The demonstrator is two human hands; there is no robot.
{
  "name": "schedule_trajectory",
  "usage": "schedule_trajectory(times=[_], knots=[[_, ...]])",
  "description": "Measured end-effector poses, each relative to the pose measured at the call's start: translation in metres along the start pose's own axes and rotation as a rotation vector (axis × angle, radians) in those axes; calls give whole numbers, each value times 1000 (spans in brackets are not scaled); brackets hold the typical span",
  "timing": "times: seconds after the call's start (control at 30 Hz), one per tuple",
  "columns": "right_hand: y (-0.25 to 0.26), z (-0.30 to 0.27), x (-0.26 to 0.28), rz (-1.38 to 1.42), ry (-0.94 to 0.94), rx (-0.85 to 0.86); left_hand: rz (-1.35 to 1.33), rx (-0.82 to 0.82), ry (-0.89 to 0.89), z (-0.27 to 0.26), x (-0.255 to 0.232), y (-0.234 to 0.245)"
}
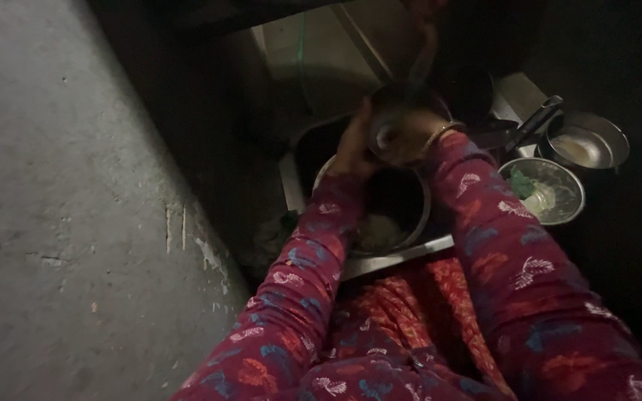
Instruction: The person washes small steel bowls and cups at a sink, then scrubs a pressure cooker pot and its lid with a green scrub pad, wiping the lid surface by hand.
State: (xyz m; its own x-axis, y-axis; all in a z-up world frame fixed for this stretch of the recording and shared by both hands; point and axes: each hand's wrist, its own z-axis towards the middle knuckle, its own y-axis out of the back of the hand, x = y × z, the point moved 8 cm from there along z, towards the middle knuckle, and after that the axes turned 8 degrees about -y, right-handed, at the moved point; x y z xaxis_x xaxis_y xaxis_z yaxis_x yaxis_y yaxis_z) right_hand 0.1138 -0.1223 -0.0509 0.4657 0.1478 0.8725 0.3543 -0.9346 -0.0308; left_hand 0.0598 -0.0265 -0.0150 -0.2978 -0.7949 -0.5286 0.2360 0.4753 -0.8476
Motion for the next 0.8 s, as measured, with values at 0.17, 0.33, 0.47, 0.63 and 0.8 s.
schedule_trajectory(times=[0.17,0.33,0.47,0.63,0.8], knots=[[-15,-60,76,-929,613,-504,69,-103,-79,2,2,24],[-66,-83,57,-1117,300,-162,-39,-118,-38,3,-4,29],[-54,-124,49,-1506,27,-270,54,-177,-106,-21,-18,17],[-23,-162,78,-927,209,-395,-69,-177,-25,-25,-17,-5],[0,-148,57,-55,190,-273,40,-79,-173,2,-16,10]])
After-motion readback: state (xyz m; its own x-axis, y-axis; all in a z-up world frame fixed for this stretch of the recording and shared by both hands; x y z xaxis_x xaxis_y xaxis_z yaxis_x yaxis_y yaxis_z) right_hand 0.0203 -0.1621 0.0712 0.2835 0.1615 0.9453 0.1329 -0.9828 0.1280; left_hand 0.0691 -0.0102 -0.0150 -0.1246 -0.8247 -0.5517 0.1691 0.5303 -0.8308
